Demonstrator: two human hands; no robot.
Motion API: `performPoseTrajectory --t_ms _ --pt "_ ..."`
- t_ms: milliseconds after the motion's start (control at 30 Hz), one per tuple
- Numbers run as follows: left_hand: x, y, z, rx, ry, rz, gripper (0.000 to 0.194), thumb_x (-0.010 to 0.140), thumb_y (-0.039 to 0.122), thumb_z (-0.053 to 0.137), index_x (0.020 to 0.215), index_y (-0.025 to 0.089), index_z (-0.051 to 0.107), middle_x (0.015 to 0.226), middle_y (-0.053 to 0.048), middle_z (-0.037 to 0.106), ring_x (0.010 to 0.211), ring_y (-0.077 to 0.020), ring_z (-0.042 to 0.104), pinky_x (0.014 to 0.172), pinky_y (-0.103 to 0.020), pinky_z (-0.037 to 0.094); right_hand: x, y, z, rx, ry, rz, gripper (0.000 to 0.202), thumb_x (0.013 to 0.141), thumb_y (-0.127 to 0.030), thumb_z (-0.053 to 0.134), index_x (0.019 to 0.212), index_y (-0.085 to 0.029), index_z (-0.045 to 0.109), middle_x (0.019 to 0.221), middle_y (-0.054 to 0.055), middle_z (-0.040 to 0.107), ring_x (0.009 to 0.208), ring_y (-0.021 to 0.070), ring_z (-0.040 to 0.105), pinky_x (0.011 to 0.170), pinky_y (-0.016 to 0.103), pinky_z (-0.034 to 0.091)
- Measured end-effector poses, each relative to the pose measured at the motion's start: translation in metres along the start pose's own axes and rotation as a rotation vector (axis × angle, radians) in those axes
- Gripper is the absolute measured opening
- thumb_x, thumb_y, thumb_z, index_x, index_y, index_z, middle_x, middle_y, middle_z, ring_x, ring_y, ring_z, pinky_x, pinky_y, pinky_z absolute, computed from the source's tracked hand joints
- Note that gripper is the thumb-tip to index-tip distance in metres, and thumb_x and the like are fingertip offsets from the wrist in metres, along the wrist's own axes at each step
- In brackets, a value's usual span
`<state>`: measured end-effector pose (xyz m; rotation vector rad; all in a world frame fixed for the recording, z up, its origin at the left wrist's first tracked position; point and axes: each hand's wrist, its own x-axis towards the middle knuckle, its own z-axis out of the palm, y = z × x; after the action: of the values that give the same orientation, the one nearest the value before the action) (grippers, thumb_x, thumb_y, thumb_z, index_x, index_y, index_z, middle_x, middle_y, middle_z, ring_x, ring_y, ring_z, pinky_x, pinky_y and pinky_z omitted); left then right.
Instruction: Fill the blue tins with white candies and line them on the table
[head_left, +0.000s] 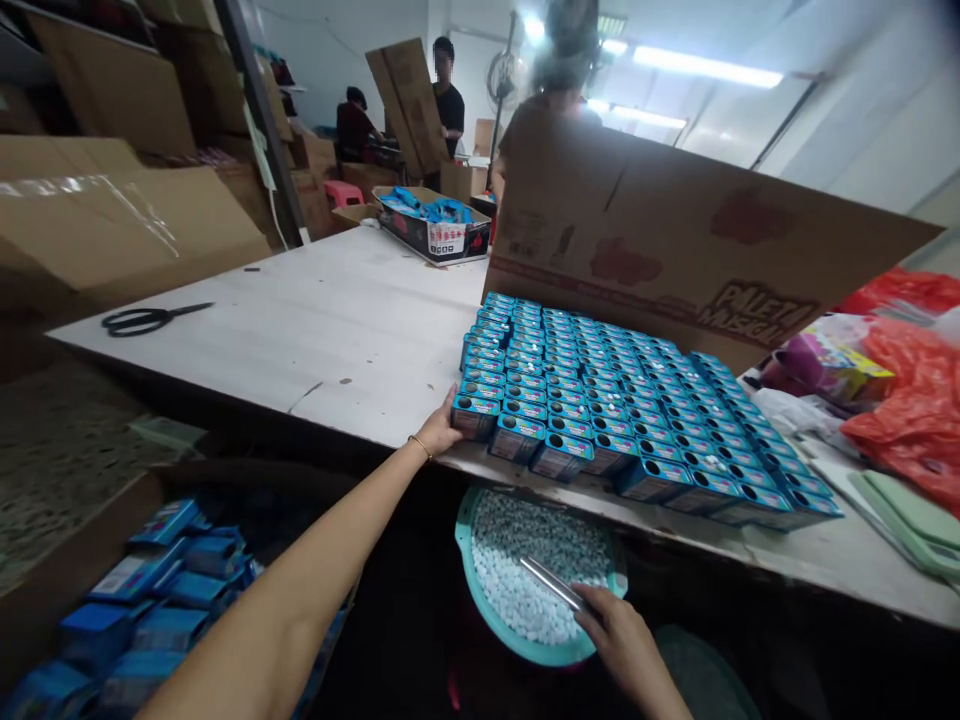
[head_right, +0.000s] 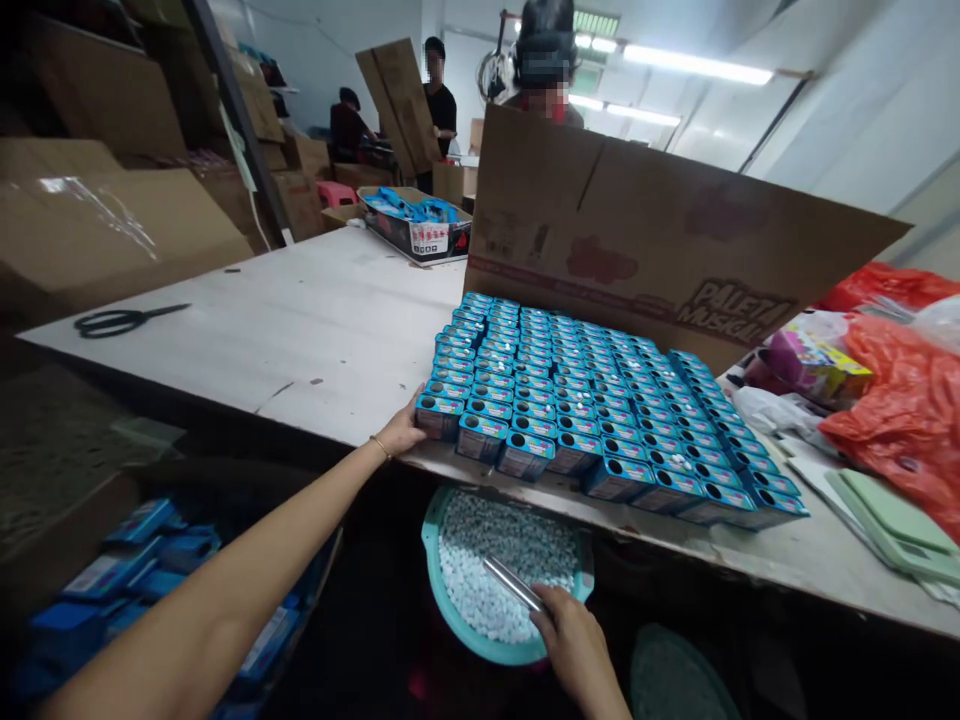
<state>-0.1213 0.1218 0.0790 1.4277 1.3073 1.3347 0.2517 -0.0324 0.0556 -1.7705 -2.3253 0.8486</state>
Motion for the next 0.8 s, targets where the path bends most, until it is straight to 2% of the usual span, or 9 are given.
performPoseTrajectory --t_ms 133,233,300,333,400,467,600,700,800 --pt "-0.037 0.007 -0.031 -0.064 0.216 0.087 0.094 0.059 0.030 0.070 0.135 0.022 0.015 0.136 -0.015 0.031 0.121 -0.0255 0.037 0.096 -0.037 0.035 0.006 0.008 0.011 0.079 0.047 0.034 0.039 0.076 -0.038 0.045 0.108 -0.023 0.059 0.111 0.004 0.061 0.104 0.0200 0.053 0.090 0.029 0.038" --pt "-0.096 -0.023 -0.090 -0.067 0.680 0.053 0.058 0.076 0.037 0.051 0.128 0.020 0.029 0.123 -0.013 0.045 0.104 -0.0185 0.053 0.090 -0.035 0.040 0.008 0.020 0.022 0.116 0.036 0.053 0.042 0.076 -0.042 0.044 0.109 -0.020 0.059 0.112 0.006 0.060 0.105 0.0208 0.053 0.091 0.030 0.038" --pt "-0.151 -0.059 -0.137 0.060 0.885 -0.192 0.051 0.079 0.039 0.044 0.124 0.016 0.033 0.114 -0.012 0.051 0.090 -0.0165 0.059 0.082 -0.034 0.045 0.006 0.030 0.028 0.127 0.000 0.060 0.044 0.076 -0.044 0.044 0.108 -0.019 0.059 0.112 0.006 0.060 0.106 0.0216 0.052 0.092 0.031 0.039" --pt "-0.182 -0.078 -0.159 0.168 0.908 -0.373 0.049 0.080 0.038 0.043 0.121 0.013 0.035 0.110 -0.013 0.053 0.088 -0.0167 0.059 0.079 -0.032 0.046 0.004 0.034 0.031 0.123 -0.019 0.069 0.046 0.075 -0.046 0.044 0.108 -0.018 0.059 0.112 0.007 0.060 0.107 0.0221 0.052 0.092 0.032 0.039" --pt "-0.247 -0.112 -0.193 0.430 0.730 -0.758 0.044 0.077 0.033 0.048 0.114 0.010 0.042 0.104 -0.013 0.056 0.093 -0.0190 0.057 0.078 -0.030 0.045 0.003 0.041 0.034 0.092 -0.053 0.095 0.049 0.072 -0.049 0.046 0.108 -0.018 0.059 0.111 0.007 0.061 0.106 0.0233 0.052 0.091 0.032 0.040" --pt "-0.305 -0.140 -0.212 0.488 0.655 -0.978 0.038 0.069 0.029 0.058 0.101 0.009 0.051 0.096 -0.013 0.059 0.094 -0.0227 0.056 0.077 -0.030 0.043 0.008 0.046 0.035 0.041 -0.094 0.133 0.053 0.068 -0.052 0.048 0.107 -0.019 0.060 0.107 0.008 0.063 0.103 0.0249 0.055 0.087 0.033 0.043" --pt "-0.370 -0.181 -0.209 0.457 0.551 -1.183 0.034 0.054 0.022 0.069 0.085 0.013 0.055 0.088 -0.009 0.062 0.092 -0.0242 0.056 0.075 -0.030 0.041 0.021 0.050 0.036 -0.028 -0.194 0.185 0.053 0.062 -0.056 0.053 0.103 -0.023 0.062 0.098 0.007 0.067 0.094 0.0274 0.059 0.078 0.034 0.048" --pt "-0.380 -0.206 -0.188 0.382 0.465 -1.205 0.039 0.051 0.023 0.072 0.085 0.013 0.056 0.087 -0.006 0.061 0.091 -0.0226 0.056 0.075 -0.028 0.041 0.026 0.048 0.033 -0.058 -0.240 0.251 0.051 0.060 -0.056 0.054 0.101 -0.026 0.063 0.098 0.006 0.067 0.095 0.0281 0.059 0.078 0.035 0.047" --pt "-0.377 -0.230 -0.165 0.281 0.412 -1.163 0.038 0.064 0.028 0.067 0.096 0.011 0.054 0.097 -0.007 0.058 0.092 -0.0204 0.054 0.078 -0.031 0.042 0.024 0.042 0.027 -0.090 -0.264 0.330 0.054 0.060 -0.056 0.055 0.104 -0.026 0.062 0.104 0.006 0.064 0.101 0.0285 0.055 0.083 0.035 0.045"
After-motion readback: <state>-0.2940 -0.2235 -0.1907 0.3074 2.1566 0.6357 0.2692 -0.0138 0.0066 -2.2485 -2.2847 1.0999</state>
